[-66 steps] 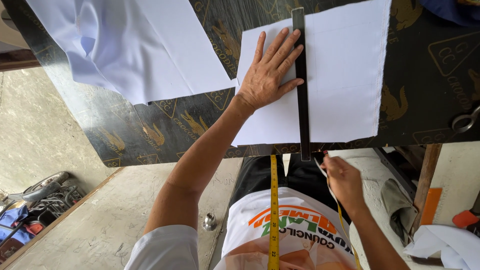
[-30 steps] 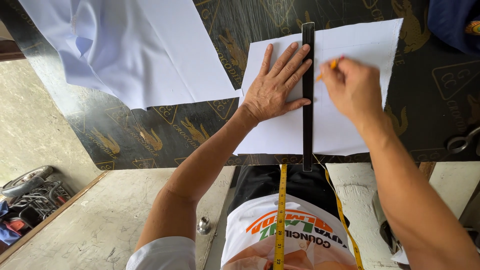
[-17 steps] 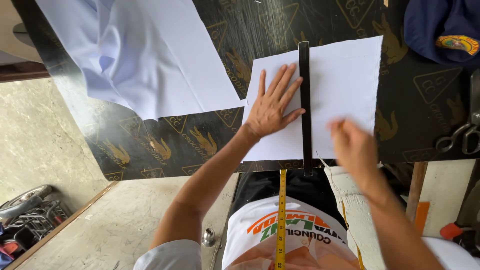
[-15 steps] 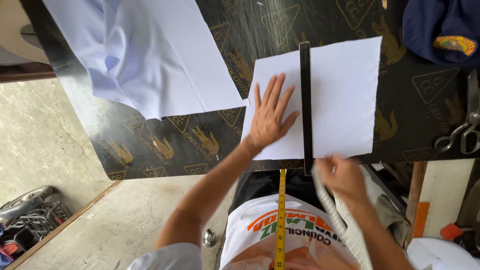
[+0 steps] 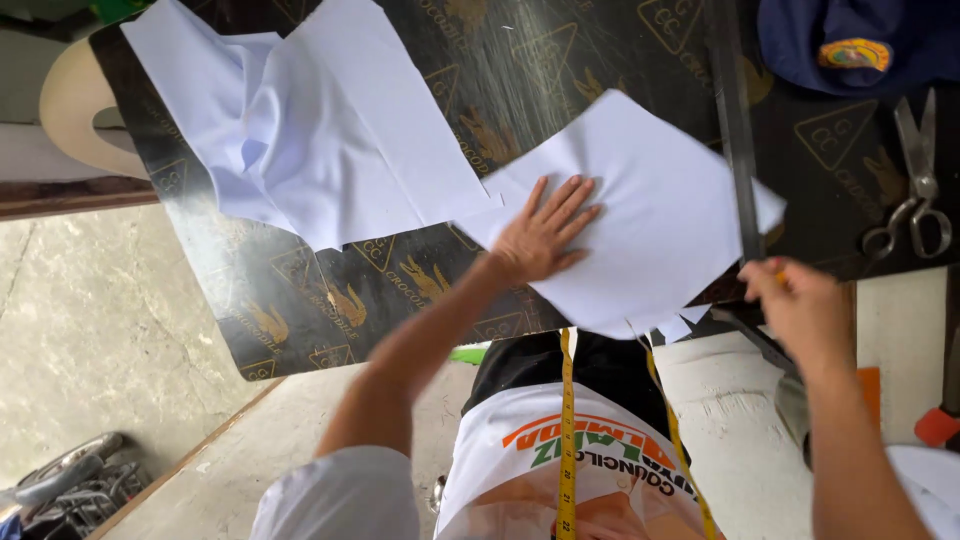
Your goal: The person measures and marks a piece of white fabric on a table using a measuring tape, a ruler, and a pencil. They then use scissors to cut the fabric along the marked lines.
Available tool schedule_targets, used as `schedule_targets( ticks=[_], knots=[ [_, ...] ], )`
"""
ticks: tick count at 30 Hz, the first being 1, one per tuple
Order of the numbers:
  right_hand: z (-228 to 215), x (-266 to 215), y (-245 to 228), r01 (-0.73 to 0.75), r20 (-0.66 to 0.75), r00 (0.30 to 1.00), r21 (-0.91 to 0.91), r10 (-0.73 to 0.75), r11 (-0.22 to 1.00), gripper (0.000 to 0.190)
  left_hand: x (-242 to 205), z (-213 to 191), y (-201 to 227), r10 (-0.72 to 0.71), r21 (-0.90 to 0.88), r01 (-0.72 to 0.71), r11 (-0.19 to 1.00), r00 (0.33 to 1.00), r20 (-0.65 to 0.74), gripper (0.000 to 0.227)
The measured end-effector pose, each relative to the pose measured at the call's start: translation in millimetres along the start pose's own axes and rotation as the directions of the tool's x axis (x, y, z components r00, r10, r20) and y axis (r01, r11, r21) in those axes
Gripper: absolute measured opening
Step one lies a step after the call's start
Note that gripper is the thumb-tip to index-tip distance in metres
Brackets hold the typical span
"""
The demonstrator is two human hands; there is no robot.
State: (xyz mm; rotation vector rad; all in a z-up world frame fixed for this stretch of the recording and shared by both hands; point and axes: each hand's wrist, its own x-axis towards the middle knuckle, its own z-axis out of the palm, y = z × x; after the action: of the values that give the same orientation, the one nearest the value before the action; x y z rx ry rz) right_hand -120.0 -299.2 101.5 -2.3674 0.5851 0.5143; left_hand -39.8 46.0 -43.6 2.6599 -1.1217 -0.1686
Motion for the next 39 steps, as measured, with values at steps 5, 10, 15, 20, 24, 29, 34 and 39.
schedule_targets(
  ticks=[5,10,15,20,24,29,34,39],
  knots=[
    [26,82,63,0.025,-0.145,0.989,0.115,-0.008,0.993,0.022,0,-55,-66,0.12,0.01,-0.128,0.992,0.952,0.28,0.081],
    [30,39,30,0.147,-0.48,0.846,-0.207,-0.232,0.967,0.027,-55,-64,-4,-0.108,-0.051,0.098,0.994,0.953,-0.283,0.055],
    [66,-78,-19,-0.354,0.464,0.849,0.148,0.251,0.923,0.045,-157,-82,100,-0.27,-0.149,0.969,0.198,0.2,0.942,0.101],
    [68,-93,-100,-0.438,0.681,0.724,0.333,0.108,0.835,0.045,-113,-122,170,-0.214,-0.582,0.796,-0.167,0.547,0.809,0.036],
    [16,-72,-134,-0.335,0.554,0.831,0.57,-0.05,0.75,0.038,-60,-134,213,-0.251,-0.725,0.685,0.069,0.715,0.652,0.033],
    [-27,-59,-117,0.043,0.282,0.92,0.617,-0.271,0.786,0.029,-28,-122,214,-0.39,-0.916,0.399,0.035,0.849,0.355,0.028],
    [-5,-47,-51,-0.007,0.414,0.862,0.584,-0.291,0.811,0.029,30,-161,192,-0.526,-0.893,0.366,-0.261,0.722,0.449,0.053],
    [30,-30,-12,-0.169,0.441,0.888,0.578,-0.132,0.799,0.022,71,-97,152,-0.684,-0.864,0.454,-0.215,0.562,0.465,0.035]
  ],
)
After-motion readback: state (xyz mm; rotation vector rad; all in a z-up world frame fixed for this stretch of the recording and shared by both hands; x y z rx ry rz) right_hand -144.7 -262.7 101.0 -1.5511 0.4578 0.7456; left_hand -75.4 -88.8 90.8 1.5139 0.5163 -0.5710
